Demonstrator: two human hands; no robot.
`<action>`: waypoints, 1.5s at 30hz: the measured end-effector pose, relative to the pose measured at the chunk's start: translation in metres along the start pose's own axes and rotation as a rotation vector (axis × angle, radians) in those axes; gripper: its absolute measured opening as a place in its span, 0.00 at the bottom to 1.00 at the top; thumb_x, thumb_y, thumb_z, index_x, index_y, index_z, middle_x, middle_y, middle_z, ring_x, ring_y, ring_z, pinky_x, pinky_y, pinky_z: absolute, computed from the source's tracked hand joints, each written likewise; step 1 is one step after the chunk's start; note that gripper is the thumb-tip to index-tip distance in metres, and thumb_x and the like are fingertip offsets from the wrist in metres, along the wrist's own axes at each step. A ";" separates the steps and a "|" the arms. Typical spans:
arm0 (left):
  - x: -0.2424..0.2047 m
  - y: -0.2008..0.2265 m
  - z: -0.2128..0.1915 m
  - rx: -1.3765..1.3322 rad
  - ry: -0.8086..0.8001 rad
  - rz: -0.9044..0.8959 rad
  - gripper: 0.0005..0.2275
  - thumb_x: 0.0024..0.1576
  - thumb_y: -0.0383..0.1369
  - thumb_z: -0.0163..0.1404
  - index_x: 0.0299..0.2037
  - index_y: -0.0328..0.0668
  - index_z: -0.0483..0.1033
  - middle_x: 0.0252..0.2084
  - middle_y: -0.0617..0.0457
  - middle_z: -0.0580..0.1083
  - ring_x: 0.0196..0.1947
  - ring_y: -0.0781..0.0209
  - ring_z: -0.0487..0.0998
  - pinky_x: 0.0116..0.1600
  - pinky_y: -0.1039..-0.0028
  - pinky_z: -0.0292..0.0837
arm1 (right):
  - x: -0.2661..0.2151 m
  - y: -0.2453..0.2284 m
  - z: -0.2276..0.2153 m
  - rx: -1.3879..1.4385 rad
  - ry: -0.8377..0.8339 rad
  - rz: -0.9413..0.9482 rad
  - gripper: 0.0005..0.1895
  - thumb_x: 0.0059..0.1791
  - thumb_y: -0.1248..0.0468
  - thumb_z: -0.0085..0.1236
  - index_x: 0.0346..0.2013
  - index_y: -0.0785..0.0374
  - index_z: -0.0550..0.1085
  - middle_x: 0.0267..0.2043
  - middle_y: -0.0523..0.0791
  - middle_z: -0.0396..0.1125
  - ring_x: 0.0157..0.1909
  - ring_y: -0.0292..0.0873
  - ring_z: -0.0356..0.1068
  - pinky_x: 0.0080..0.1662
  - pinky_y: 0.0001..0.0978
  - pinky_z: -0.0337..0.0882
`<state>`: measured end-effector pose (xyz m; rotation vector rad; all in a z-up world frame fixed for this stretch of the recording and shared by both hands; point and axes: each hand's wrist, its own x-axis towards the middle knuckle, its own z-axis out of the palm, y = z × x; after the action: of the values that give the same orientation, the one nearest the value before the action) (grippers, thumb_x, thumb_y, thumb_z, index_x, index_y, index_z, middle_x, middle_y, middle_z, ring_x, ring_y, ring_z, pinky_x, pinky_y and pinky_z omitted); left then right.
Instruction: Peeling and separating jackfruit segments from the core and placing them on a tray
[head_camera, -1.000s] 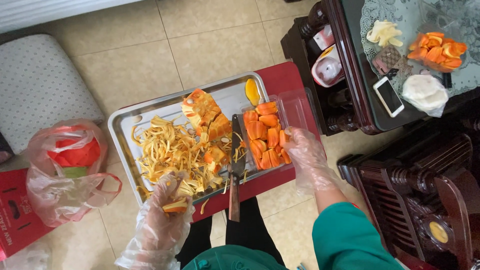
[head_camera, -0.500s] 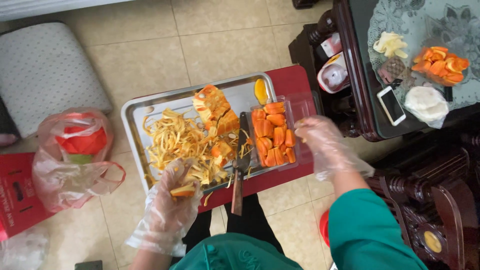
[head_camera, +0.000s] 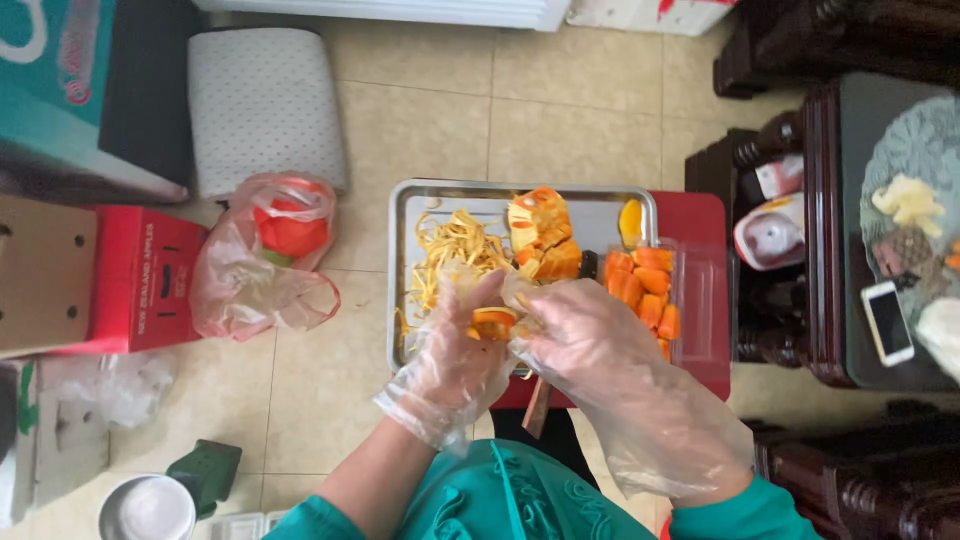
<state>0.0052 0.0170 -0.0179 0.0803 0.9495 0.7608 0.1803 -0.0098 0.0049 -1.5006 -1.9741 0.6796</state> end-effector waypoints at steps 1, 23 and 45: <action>0.011 -0.005 -0.011 -0.004 -0.059 -0.083 0.29 0.63 0.51 0.38 0.73 0.50 0.66 0.56 0.41 0.75 0.50 0.49 0.77 0.55 0.70 0.78 | 0.014 -0.027 -0.007 0.003 -0.121 0.189 0.20 0.42 0.59 0.72 0.49 0.54 0.82 0.42 0.45 0.77 0.43 0.48 0.77 0.46 0.40 0.78; -0.018 -0.002 -0.015 0.015 -0.366 0.176 0.11 0.67 0.35 0.47 0.48 0.32 0.77 0.41 0.41 0.78 0.39 0.54 0.80 0.50 0.64 0.79 | 0.006 0.025 0.040 0.047 -0.096 0.507 0.19 0.48 0.60 0.69 0.50 0.65 0.80 0.47 0.56 0.77 0.53 0.56 0.77 0.57 0.47 0.76; -0.052 0.033 0.010 -0.238 -0.173 0.152 0.08 0.55 0.26 0.56 0.28 0.29 0.72 0.26 0.41 0.74 0.30 0.53 0.76 0.41 0.62 0.73 | 0.011 -0.007 0.020 -0.318 0.117 -0.103 0.14 0.43 0.58 0.73 0.38 0.59 0.78 0.40 0.48 0.73 0.45 0.55 0.74 0.43 0.49 0.75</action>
<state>-0.0241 0.0118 0.0376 0.0094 0.6890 0.9861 0.1594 -0.0019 -0.0034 -1.5638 -2.1241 0.2351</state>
